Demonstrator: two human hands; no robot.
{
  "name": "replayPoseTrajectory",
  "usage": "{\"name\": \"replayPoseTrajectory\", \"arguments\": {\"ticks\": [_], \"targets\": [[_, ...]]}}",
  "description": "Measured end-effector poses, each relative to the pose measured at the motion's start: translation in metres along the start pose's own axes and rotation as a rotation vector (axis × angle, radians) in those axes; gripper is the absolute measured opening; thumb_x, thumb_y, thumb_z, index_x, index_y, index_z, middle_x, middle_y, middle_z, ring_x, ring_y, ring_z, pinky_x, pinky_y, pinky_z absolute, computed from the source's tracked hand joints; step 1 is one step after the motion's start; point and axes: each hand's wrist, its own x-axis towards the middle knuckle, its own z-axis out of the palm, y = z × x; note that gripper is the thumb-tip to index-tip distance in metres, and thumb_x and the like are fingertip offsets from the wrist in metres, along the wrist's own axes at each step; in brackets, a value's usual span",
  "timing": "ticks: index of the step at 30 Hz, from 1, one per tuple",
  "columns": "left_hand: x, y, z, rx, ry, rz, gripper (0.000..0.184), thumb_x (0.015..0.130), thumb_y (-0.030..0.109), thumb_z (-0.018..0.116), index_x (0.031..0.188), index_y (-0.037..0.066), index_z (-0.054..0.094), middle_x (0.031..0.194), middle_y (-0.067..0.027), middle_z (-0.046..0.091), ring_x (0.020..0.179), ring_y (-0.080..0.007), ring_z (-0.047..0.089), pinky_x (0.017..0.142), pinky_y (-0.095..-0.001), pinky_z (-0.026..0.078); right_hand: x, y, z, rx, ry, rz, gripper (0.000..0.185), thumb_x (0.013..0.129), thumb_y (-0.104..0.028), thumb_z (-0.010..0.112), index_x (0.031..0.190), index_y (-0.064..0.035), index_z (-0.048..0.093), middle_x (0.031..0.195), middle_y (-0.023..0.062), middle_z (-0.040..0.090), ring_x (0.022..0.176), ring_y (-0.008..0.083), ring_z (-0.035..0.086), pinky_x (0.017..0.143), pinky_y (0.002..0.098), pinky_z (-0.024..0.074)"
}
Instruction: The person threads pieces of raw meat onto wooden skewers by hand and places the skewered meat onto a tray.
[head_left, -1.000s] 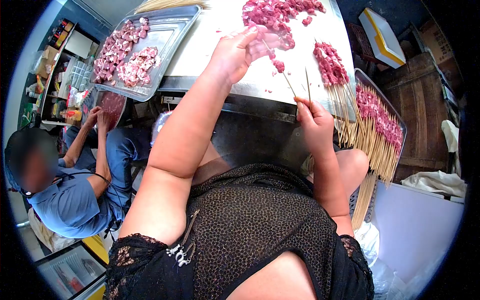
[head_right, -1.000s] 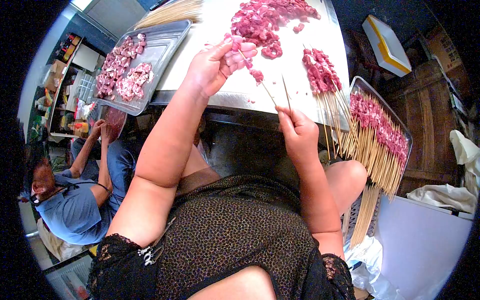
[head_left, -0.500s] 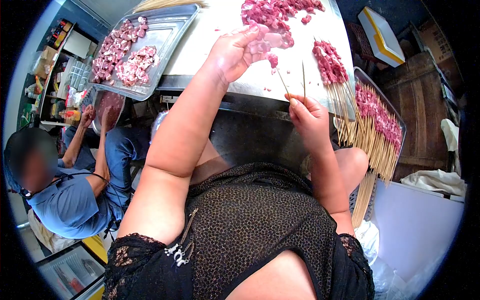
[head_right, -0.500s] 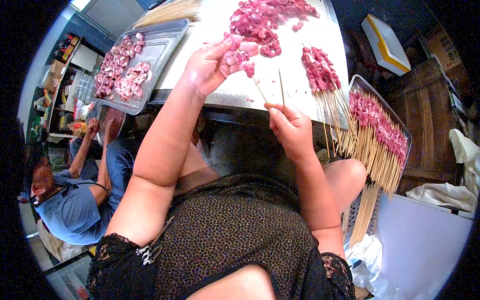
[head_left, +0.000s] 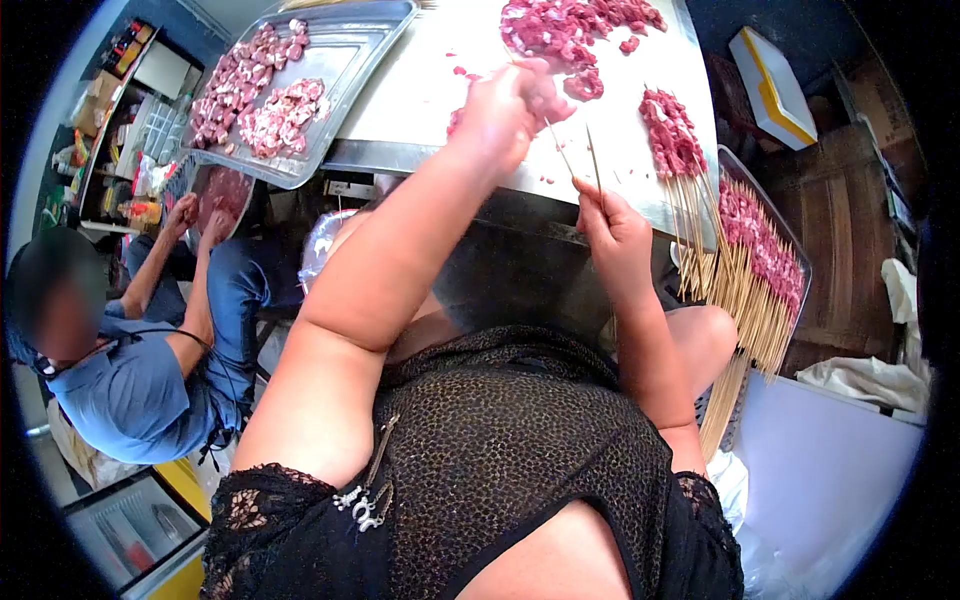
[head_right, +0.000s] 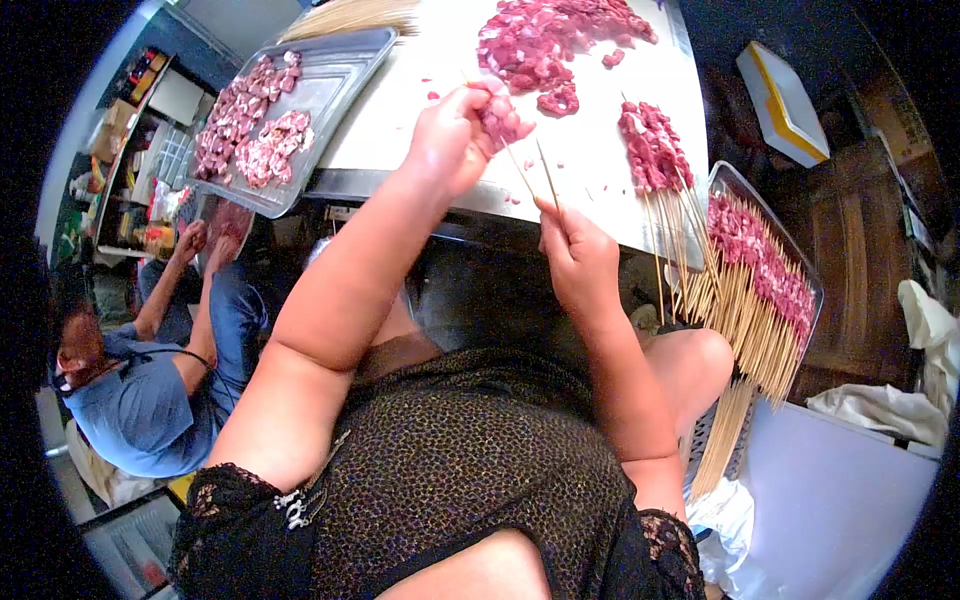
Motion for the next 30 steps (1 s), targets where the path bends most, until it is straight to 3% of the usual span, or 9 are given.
{"name": "replayPoseTrajectory", "arguments": {"ticks": [2, 10, 13, 17, 19, 22, 24, 27, 30], "targets": [[-0.004, -0.009, 0.006, 0.082, -0.004, 0.020, 0.012, 0.078, -0.002, 0.039, 0.087, 0.002, 0.047, 0.065, -0.0040, 0.042, 0.056, -0.0158, 0.043, 0.069, -0.0395, 0.051, -0.005, 0.010, 0.004, 0.022, -0.015, 0.011, 0.022, 0.088, -0.010, 0.054, 0.108, -0.0032, 0.063, 0.065, 0.0003, 0.055, 0.057, 0.0051, 0.048, 0.053, 0.0192, 0.0394], [-0.016, -0.017, 0.023, 0.043, -0.094, -0.065, 0.010, 0.082, 0.003, 0.039, 0.091, 0.006, 0.041, 0.065, -0.0030, 0.040, 0.052, -0.0138, 0.038, 0.053, -0.0326, 0.041, -0.007, -0.002, 0.012, 0.521, -0.032, 0.270, 0.024, 0.090, -0.011, 0.053, 0.110, 0.0005, 0.060, 0.064, -0.0038, 0.051, 0.050, 0.0028, 0.040, 0.045, 0.0164, 0.0314], [-0.015, -0.015, 0.022, 0.023, -0.106, -0.104, 0.017, 0.083, 0.004, 0.038, 0.100, 0.006, 0.041, 0.065, -0.0027, 0.039, 0.050, -0.0129, 0.035, 0.052, -0.0319, 0.039, -0.007, -0.009, 0.011, 0.530, -0.029, 0.289, 0.024, 0.090, -0.011, 0.053, 0.110, 0.0001, 0.060, 0.064, -0.0037, 0.051, 0.049, 0.0024, 0.040, 0.044, 0.0159, 0.0304], [-0.005, -0.010, 0.014, 0.314, -0.160, -0.011, 0.042, 0.093, 0.021, 0.045, 0.130, 0.005, 0.036, 0.086, -0.0085, 0.057, 0.062, -0.0170, 0.053, 0.063, -0.0317, 0.047, -0.001, 0.002, 0.002, 0.588, 0.062, 0.262, 0.024, 0.090, -0.012, 0.053, 0.111, -0.0005, 0.059, 0.064, -0.0037, 0.051, 0.046, 0.0014, 0.037, 0.041, 0.0150, 0.0274], [0.017, 0.007, -0.006, 0.634, -0.217, 0.153, 0.044, 0.090, 0.030, 0.053, 0.125, 0.004, 0.046, 0.103, -0.0094, 0.060, 0.074, -0.0178, 0.060, 0.071, -0.0305, 0.049, -0.002, 0.003, -0.007, 0.577, 0.083, 0.212, 0.024, 0.091, -0.011, 0.053, 0.111, -0.0002, 0.059, 0.064, -0.0043, 0.050, 0.045, 0.0009, 0.035, 0.040, 0.0144, 0.0254], [0.016, 0.044, -0.020, 0.814, -0.105, 0.199, 0.037, 0.087, 0.035, 0.057, 0.106, 0.004, 0.062, 0.095, -0.0080, 0.064, 0.073, -0.0150, 0.061, 0.069, -0.0298, 0.049, -0.003, 0.002, -0.016, 0.559, 0.127, 0.182, 0.024, 0.091, -0.011, 0.052, 0.111, -0.0002, 0.059, 0.064, -0.0045, 0.050, 0.045, 0.0007, 0.035, 0.040, 0.0145, 0.0255], [0.018, 0.055, -0.030, 1.484, 0.021, 0.244, 0.040, 0.081, 0.044, 0.060, 0.091, 0.006, 0.068, 0.077, -0.0083, 0.065, 0.067, -0.0153, 0.062, 0.065, -0.0298, 0.048, -0.004, 0.002, -0.019, 0.559, 0.116, 0.212, 0.024, 0.091, -0.012, 0.052, 0.111, -0.0002, 0.059, 0.065, -0.0042, 0.050, 0.045, 0.0006, 0.035, 0.040, 0.0146, 0.0258], [0.002, 0.058, -0.015, 1.853, 0.058, 0.061, 0.039, 0.075, 0.045, 0.064, 0.080, 0.006, 0.069, 0.067, -0.0096, 0.064, 0.063, -0.0181, 0.062, 0.062, -0.0310, 0.048, -0.006, 0.001, -0.016, 0.556, 0.108, 0.214, 0.025, 0.091, -0.012, 0.053, 0.112, 0.0000, 0.059, 0.065, -0.0039, 0.051, 0.046, 0.0007, 0.035, 0.040, 0.0145, 0.0260], [0.014, 0.037, -0.039, 1.992, -0.006, 0.189, 0.031, 0.071, 0.037, 0.067, 0.080, 0.007, 0.070, 0.072, -0.0113, 0.064, 0.063, -0.0208, 0.061, 0.065, -0.0326, 0.048, -0.008, 0.002, -0.015, 0.569, 0.080, 0.208, 0.025, 0.091, -0.012, 0.053, 0.112, 0.0003, 0.059, 0.065, -0.0036, 0.051, 0.048, 0.0006, 0.036, 0.042, 0.0143, 0.0267]]}}
